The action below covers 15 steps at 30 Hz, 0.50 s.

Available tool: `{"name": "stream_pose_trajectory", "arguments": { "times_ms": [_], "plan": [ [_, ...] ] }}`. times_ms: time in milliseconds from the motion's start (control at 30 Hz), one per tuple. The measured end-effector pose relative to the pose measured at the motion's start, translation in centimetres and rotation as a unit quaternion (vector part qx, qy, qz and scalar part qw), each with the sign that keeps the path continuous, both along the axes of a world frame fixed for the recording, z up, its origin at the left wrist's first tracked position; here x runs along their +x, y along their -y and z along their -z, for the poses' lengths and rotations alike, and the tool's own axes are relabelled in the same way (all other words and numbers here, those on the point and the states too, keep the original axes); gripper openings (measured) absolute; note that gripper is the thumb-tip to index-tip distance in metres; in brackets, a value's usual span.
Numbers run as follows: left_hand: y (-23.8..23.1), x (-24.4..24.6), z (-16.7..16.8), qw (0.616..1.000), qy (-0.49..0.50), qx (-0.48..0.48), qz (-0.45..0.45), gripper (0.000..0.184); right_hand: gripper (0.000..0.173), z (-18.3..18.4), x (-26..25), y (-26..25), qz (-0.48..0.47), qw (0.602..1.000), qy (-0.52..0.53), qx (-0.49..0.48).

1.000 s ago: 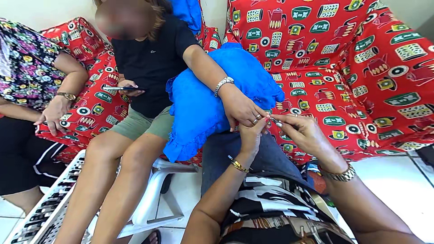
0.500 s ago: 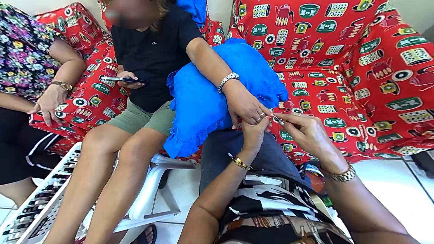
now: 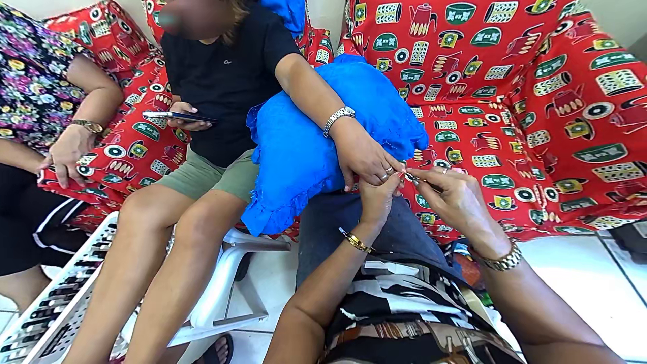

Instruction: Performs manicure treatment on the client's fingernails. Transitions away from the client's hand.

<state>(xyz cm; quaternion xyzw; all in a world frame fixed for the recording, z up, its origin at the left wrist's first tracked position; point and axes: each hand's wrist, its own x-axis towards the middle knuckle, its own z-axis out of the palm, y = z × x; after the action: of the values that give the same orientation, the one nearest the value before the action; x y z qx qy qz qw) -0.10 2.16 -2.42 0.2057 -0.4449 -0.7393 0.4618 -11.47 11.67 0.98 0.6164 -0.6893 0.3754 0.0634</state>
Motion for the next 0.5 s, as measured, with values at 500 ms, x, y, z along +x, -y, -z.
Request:
{"name": "stream_pose_trajectory", "arguments": {
  "times_ms": [500],
  "plan": [
    [0.0, 0.1, 0.0, 1.0, 0.004, -0.001, 0.007, 0.012, 0.028, 1.1, 0.0, 0.4, 0.022, 0.996, -0.066, -0.053]
  ]
}}
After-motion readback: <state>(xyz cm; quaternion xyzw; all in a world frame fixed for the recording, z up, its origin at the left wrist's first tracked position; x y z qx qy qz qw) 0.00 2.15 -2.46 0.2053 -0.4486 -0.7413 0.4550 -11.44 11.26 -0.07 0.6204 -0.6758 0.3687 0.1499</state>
